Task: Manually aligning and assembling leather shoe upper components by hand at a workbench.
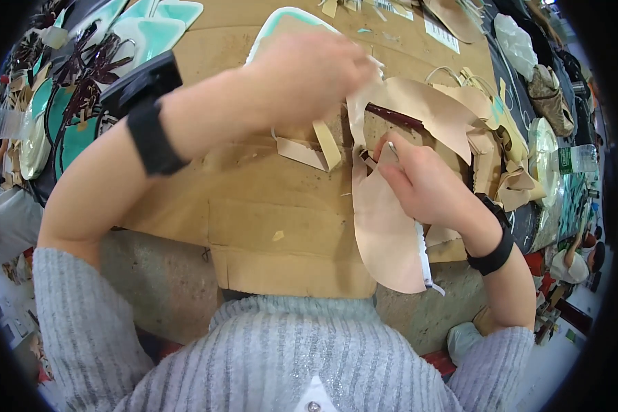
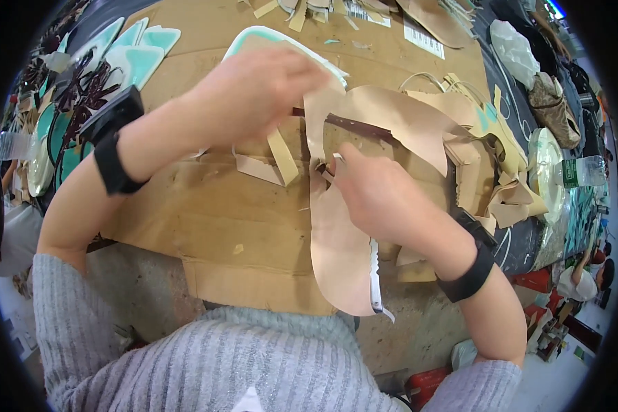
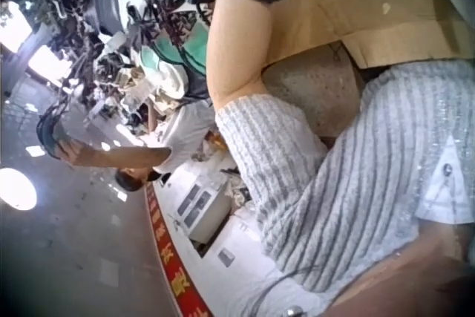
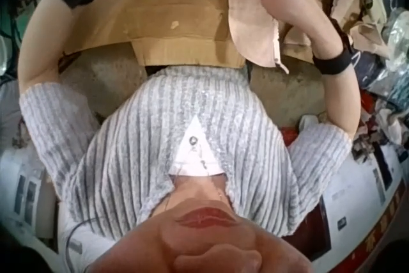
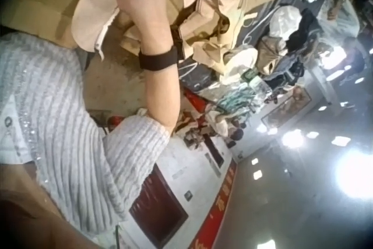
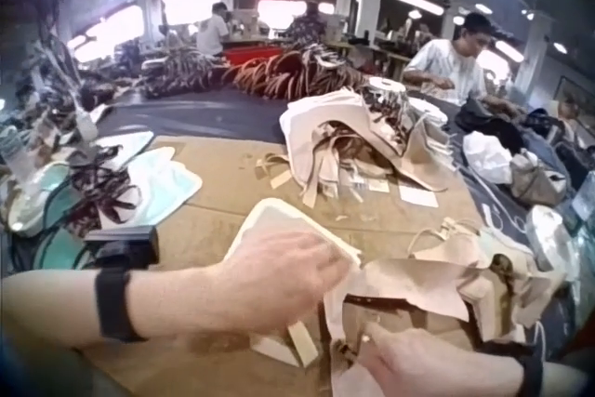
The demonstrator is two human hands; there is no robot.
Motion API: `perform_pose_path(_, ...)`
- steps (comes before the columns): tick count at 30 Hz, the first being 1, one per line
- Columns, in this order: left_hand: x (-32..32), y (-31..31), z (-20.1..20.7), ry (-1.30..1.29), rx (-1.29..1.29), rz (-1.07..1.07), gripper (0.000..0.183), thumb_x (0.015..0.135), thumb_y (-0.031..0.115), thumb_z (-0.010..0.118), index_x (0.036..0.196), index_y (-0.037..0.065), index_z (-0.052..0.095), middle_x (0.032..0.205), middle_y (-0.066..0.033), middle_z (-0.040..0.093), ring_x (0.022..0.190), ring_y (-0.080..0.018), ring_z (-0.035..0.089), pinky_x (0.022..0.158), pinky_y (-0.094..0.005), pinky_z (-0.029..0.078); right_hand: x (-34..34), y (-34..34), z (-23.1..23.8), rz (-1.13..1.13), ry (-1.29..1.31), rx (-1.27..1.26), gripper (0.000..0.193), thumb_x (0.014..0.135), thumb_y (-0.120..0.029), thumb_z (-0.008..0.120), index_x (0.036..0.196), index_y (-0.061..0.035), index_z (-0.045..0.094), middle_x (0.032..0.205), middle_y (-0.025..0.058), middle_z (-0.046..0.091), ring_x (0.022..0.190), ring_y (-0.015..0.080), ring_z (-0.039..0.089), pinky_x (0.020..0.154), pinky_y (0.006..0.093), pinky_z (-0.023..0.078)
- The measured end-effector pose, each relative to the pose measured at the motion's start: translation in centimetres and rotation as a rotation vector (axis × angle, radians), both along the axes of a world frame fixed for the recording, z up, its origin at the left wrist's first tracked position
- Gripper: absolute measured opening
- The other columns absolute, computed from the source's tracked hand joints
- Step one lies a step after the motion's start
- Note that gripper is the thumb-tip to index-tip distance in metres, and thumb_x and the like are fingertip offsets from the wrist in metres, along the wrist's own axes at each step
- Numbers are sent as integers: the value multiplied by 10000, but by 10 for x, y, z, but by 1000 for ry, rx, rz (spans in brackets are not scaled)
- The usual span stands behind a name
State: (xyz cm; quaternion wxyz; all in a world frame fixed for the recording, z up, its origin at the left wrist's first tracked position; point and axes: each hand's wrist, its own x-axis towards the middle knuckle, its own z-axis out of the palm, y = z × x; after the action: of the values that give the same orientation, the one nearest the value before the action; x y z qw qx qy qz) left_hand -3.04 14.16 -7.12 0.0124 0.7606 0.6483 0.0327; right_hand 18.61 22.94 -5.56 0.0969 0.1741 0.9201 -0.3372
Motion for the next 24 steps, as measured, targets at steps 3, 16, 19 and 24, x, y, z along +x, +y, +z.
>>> perform_pose_path(3,8,-22,-12,-357,63,-317,403,825,107,608,1215,21,558,1213,-117,579,1155,-285,537,970,-389,448,0,5,-2,-61,-27,-120,143,892,-58,504,1030,-20,509,652,155,532,588,237,520,564,341,410)
perform_pose_path(16,-4,-35,-33,-157,10,-314,576,944,437,450,1417,112,397,1460,-52,403,1380,-207,323,1157,-468,173,9,-23,5,304,375,718,505,781,-207,667,1218,15,544,1258,157,544,1246,248,465,1062,441,331)
perform_pose_path(19,-5,-34,-34,-69,47,-260,595,942,460,439,1429,122,382,1472,-44,388,1388,-197,307,1160,-469,164,19,-36,-8,272,100,485,590,782,-233,669,1308,-27,499,1404,120,461,1385,256,317,1164,476,116)
perform_pose_path(24,-11,-31,-34,-19,76,-262,600,939,462,441,1432,127,377,1476,-40,383,1390,-195,303,1164,-468,154,23,-42,2,360,57,507,614,798,-302,653,1310,-6,487,1412,128,452,1385,250,320,1164,479,117)
